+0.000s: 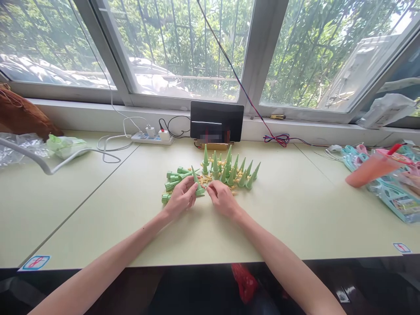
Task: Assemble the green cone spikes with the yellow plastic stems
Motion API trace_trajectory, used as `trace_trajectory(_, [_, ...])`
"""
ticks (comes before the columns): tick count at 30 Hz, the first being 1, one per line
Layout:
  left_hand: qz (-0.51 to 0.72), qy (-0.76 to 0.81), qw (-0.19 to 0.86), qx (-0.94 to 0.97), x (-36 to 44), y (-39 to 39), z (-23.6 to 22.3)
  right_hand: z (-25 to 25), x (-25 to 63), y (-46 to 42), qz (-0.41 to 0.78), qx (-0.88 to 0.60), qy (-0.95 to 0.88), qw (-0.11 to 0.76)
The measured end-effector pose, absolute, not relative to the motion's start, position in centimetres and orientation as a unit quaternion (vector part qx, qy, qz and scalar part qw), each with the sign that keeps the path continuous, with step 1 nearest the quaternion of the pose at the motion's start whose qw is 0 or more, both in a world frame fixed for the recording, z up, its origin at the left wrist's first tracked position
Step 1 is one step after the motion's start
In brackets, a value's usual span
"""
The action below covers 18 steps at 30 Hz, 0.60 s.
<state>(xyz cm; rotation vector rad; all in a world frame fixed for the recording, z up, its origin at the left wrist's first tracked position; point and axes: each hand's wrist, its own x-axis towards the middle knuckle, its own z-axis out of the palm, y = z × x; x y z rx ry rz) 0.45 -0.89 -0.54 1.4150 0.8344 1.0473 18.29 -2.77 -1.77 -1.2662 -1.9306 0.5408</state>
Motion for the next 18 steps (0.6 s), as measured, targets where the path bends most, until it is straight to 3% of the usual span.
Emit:
trace_trajectory(12, [0.432, 0.374, 0.560, 0.600, 0.60, -1.23, -0.01, -1.65, 17.83, -3.40, 0.271, -0.463, -0.668, 0.516])
trace_trajectory(18, [0.436, 0.386, 0.553, 0.596, 0.61, -1.43, 0.22, -2.01, 17.57, -3.51, 0.276, -0.438, -0.669, 0.533])
